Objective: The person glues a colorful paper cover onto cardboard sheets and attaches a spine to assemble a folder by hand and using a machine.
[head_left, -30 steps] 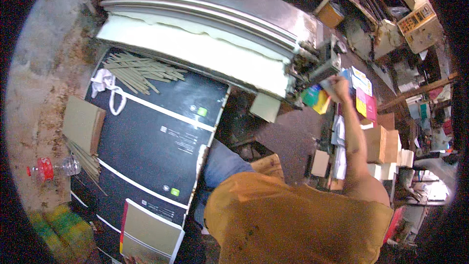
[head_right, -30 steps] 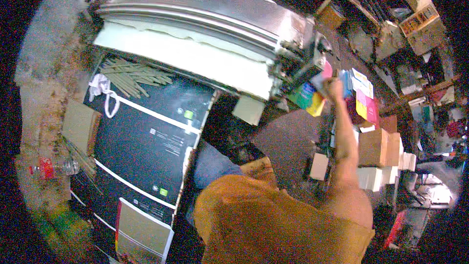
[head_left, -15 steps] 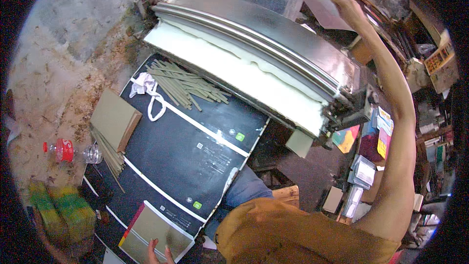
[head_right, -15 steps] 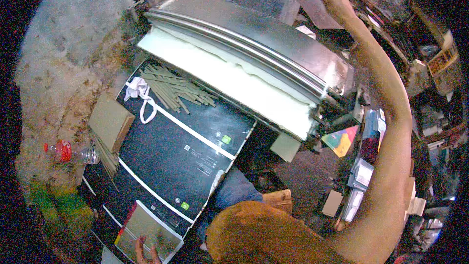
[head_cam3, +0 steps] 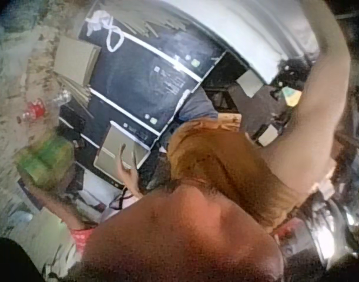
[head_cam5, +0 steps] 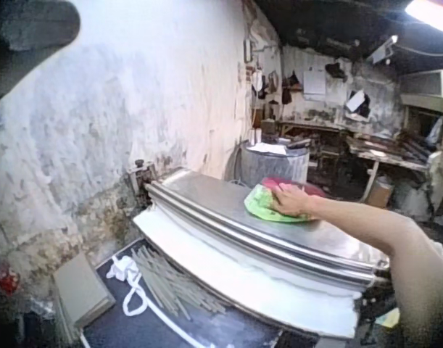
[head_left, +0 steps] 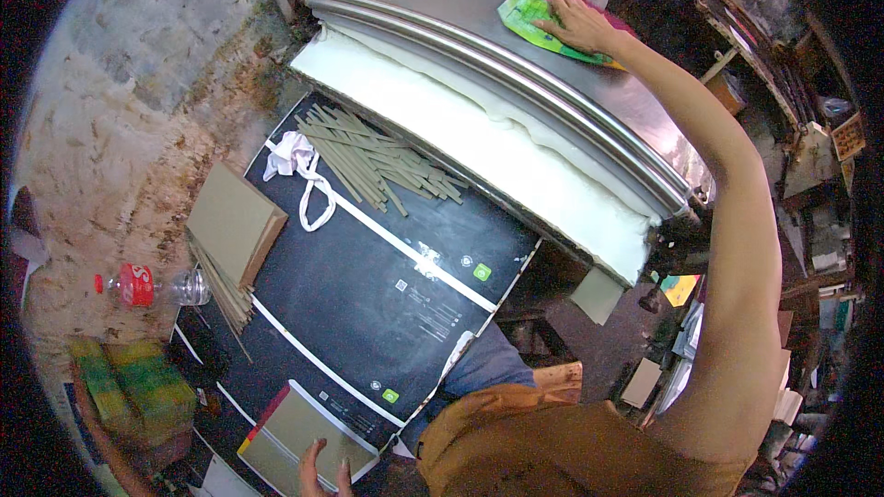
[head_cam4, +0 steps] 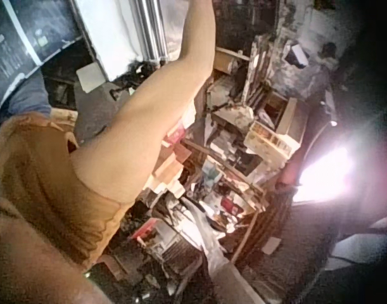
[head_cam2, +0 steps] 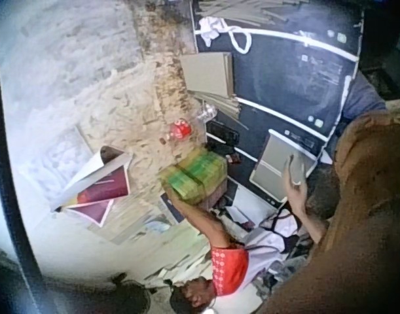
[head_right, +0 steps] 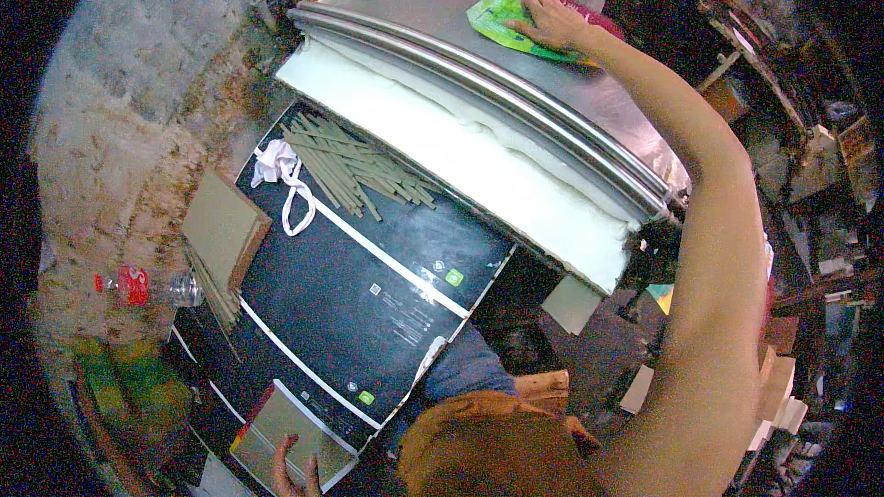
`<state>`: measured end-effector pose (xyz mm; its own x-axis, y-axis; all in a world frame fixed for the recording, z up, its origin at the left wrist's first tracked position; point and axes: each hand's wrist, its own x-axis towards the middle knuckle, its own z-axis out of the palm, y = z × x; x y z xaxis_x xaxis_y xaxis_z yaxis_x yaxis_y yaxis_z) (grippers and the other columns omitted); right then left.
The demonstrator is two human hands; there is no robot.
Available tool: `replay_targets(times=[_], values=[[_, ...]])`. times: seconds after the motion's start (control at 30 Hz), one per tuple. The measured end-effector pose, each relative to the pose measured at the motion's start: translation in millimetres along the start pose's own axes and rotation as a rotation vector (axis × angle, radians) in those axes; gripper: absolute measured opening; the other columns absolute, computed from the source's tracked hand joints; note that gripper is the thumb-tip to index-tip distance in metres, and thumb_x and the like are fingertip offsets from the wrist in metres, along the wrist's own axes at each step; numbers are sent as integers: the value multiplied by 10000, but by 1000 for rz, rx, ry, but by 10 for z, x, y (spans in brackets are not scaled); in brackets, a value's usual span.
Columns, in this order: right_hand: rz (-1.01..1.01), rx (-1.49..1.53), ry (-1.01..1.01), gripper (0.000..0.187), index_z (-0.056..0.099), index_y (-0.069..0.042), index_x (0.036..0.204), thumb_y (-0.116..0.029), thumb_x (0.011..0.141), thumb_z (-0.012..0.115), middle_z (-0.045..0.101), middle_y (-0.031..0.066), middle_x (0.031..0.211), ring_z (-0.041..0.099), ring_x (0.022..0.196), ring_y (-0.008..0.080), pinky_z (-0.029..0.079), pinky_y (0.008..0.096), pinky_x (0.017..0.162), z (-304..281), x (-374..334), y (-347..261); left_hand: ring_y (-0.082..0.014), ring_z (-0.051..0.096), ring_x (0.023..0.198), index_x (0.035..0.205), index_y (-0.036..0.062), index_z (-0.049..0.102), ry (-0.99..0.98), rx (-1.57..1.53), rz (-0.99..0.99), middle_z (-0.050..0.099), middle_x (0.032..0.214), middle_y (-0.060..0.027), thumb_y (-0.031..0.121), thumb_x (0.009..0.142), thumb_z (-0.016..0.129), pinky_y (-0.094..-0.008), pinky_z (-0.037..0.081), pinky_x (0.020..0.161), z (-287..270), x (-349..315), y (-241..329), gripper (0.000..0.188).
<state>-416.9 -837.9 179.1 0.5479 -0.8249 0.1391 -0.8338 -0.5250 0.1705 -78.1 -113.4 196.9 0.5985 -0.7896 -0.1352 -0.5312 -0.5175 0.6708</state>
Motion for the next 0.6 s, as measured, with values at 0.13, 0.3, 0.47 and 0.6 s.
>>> replay_targets(times=[0.13,0.3,0.47,0.6], values=[[-118,254,21,895,262,-127,1612,-752,976,336,306,307,1589,320,1478,434,277,488,1220,244,-56,-92,-296,566,1304,1373,20,606,-136,-47,173,632,1368,-192,55,932,706,-417,398,1119,148,640,424,453],[-323,179,1,817,209,-195,1634,-707,1005,310,215,247,1655,240,1526,402,208,543,1237,141,-262,-196,-226,674,1110,1283,-28,630,-120,-533,552,707,1162,-134,56,958,650,-364,503,1001,979,1874,1135,336],[-357,175,-69,701,192,-244,1639,-619,1050,245,175,194,1682,184,1551,373,154,591,1239,-47,-616,-350,-152,683,917,1224,-11,670,-232,-735,393,725,1063,-91,227,985,695,-289,545,827,2201,2924,2208,338],[-367,191,-89,673,207,-234,1637,-578,1060,248,176,184,1685,175,1553,371,142,586,1244,-86,-683,-388,-256,710,892,1118,-39,714,-176,-721,263,745,994,-175,315,926,723,-367,544,830,2761,3080,2621,403]])
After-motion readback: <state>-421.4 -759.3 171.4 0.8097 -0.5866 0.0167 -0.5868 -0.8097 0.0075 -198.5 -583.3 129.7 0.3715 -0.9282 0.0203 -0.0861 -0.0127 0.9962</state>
